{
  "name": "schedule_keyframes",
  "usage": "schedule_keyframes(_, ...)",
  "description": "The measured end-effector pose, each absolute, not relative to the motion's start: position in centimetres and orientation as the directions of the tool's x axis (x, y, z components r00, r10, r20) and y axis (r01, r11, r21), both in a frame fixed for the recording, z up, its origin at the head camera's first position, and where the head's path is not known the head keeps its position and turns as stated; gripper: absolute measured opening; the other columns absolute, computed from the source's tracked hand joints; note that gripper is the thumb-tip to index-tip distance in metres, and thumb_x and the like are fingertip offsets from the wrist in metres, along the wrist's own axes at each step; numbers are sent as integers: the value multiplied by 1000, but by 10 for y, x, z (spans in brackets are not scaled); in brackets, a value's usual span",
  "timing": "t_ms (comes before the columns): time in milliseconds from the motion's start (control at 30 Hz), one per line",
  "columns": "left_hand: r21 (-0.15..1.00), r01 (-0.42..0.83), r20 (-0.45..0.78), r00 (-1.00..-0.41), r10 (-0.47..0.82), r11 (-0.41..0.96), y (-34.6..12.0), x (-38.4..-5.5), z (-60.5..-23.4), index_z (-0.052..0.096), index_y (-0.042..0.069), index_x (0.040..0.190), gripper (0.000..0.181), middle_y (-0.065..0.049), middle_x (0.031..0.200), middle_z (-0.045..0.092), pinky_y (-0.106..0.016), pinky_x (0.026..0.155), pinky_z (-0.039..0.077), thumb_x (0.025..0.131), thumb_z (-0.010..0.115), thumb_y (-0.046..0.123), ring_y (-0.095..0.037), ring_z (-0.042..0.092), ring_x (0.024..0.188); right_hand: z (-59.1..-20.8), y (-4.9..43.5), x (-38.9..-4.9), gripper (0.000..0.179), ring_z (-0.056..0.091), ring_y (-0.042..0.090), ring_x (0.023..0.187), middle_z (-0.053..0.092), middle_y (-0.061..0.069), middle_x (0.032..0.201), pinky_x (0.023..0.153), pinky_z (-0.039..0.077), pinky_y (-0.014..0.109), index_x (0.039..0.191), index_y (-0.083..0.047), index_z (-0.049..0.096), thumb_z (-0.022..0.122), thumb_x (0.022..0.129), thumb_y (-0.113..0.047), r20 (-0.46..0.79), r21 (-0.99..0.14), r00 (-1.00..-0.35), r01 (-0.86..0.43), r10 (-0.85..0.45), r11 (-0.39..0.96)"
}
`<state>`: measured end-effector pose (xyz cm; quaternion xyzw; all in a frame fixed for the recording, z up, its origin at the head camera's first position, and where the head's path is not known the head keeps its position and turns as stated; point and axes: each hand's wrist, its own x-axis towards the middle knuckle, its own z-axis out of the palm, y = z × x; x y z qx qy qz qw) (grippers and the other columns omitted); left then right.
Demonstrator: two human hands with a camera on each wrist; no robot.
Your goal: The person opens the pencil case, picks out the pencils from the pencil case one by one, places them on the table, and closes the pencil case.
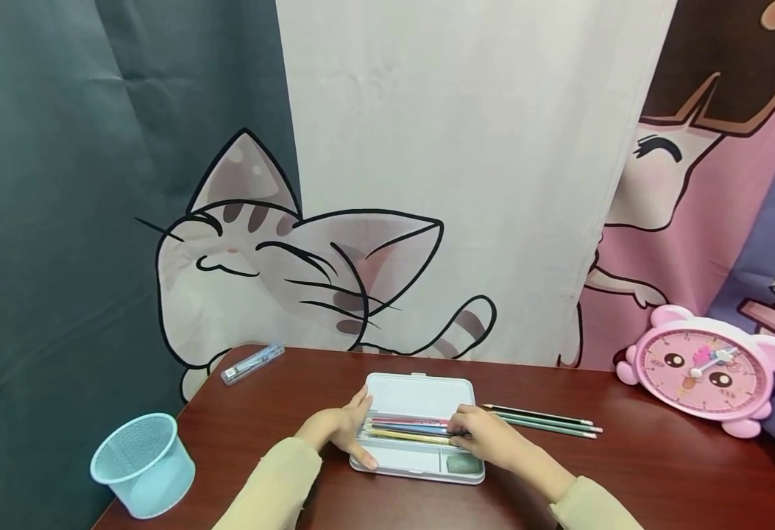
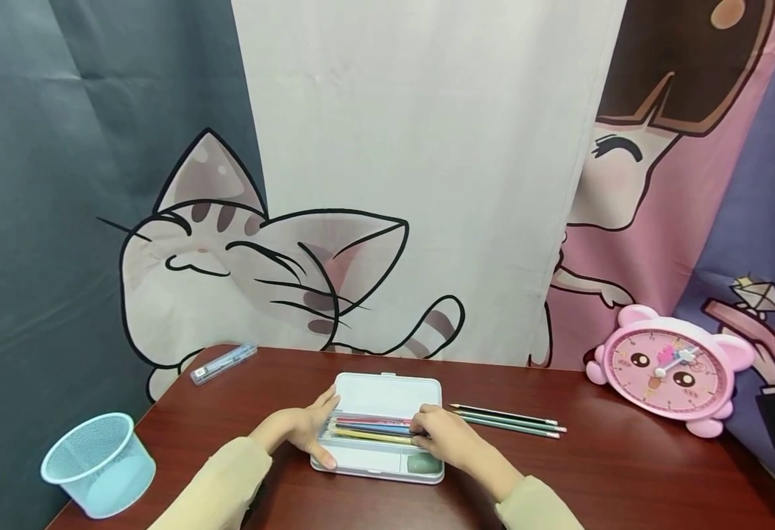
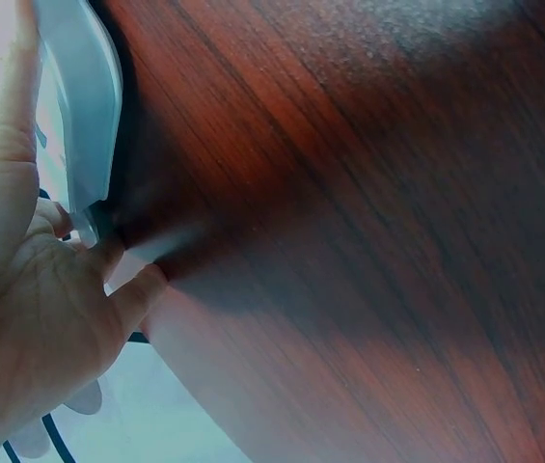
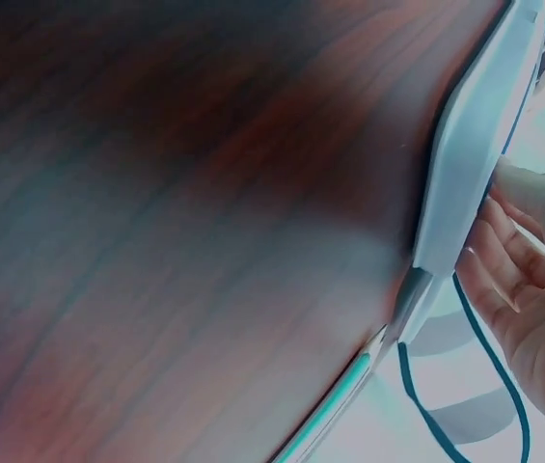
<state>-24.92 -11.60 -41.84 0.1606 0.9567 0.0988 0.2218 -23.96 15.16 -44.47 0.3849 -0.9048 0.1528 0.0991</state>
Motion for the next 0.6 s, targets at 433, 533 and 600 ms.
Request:
schedule_keyframes(433, 291, 259, -389, -847, 361, 921, -118, -250, -419, 16, 1, 144, 115, -14, 153, 6, -41, 108, 29, 60, 80, 48, -28, 19, 139, -443, 144, -234, 7, 50, 2, 69, 53, -4, 78, 61, 44, 19, 81, -8, 58, 65, 81, -5, 238, -230, -707, -707, -666, 669)
schedule_keyframes(533, 298, 260, -384, -848, 365, 919, -118, -248, -419, 16, 0, 144, 115, -15, 153, 6, -41, 108, 29, 61, 80, 47, -28, 20, 139, -444, 143, -232, 8, 51, 5, 71, 52, -3, 78, 61, 45, 20, 81, -8, 57, 64, 82, -5, 248, -180, -703, -709, -666, 682)
schedule_keyframes(600, 298, 262, -382, -848, 366, 918, -118, -248, -418, 16, -1, 143, 115, -15, 153, 6, -40, 108, 29, 61, 80, 45, -28, 20, 139, -445, 143, -232, 8, 51, 6, 72, 51, -4, 79, 61, 45, 20, 81, -9, 56, 64, 83, -6, 254, -158, -713, -697, -654, 699)
